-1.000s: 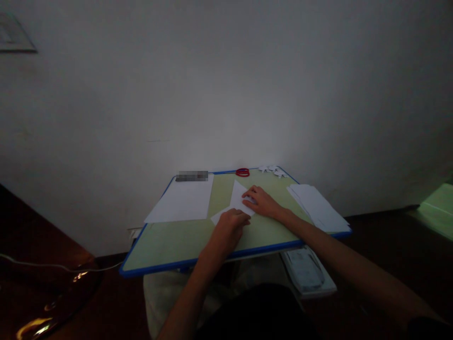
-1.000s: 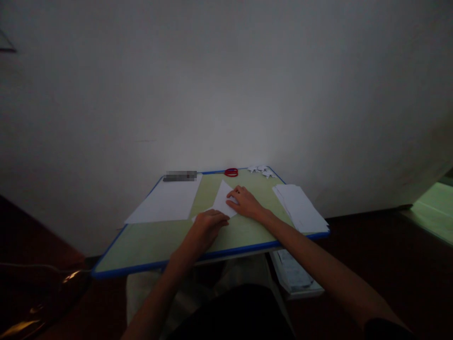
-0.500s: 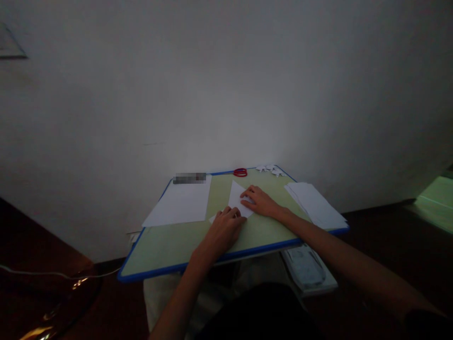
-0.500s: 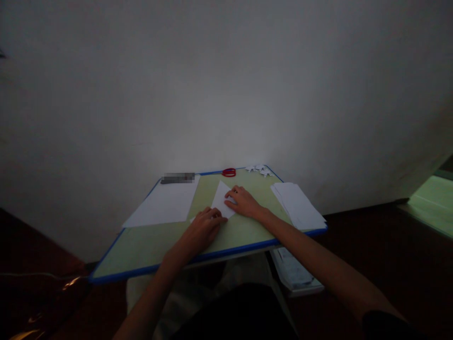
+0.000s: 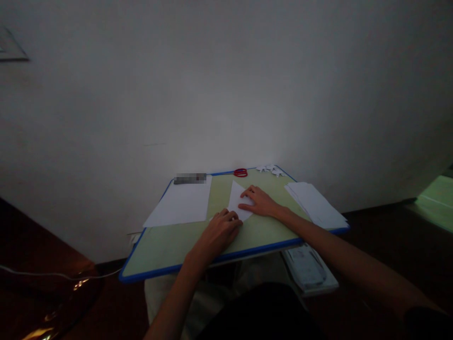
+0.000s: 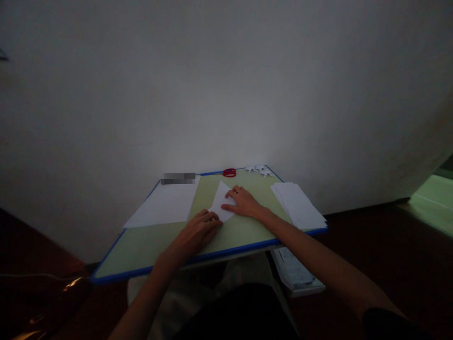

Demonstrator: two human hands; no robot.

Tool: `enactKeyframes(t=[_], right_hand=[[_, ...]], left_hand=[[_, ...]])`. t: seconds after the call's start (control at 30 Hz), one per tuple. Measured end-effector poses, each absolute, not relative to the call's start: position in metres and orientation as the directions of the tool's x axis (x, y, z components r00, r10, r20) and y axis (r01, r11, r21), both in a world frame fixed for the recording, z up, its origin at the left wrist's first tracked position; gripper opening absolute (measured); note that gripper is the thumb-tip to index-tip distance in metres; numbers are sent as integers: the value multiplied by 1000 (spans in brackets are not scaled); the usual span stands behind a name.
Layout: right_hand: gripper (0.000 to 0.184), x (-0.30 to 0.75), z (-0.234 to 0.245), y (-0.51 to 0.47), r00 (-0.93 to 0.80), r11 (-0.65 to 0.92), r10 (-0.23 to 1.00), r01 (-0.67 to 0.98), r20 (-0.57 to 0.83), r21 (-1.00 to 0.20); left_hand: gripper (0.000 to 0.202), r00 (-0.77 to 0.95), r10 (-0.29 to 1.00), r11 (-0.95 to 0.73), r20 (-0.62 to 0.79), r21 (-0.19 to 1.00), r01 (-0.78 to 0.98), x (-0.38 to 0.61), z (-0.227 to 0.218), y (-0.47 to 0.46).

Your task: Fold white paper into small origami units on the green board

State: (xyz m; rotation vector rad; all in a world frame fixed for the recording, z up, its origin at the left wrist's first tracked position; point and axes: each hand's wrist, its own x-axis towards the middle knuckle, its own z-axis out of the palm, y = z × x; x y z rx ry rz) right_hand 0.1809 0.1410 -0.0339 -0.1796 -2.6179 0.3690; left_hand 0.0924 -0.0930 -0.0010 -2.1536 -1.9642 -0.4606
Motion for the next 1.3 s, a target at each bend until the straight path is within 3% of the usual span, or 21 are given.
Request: enactKeyframes(t=[0.87,1.3], right_hand=[[39,179,-37,145,-870,940,196,36,452,-338],[39,179,-37,144,-869,941,199,40,453,-337]], left_hand=[[17,112,944,-123,312,16,992,88,4,-134],[21,96,923,-114,372,29,993,80,-6,-151]])
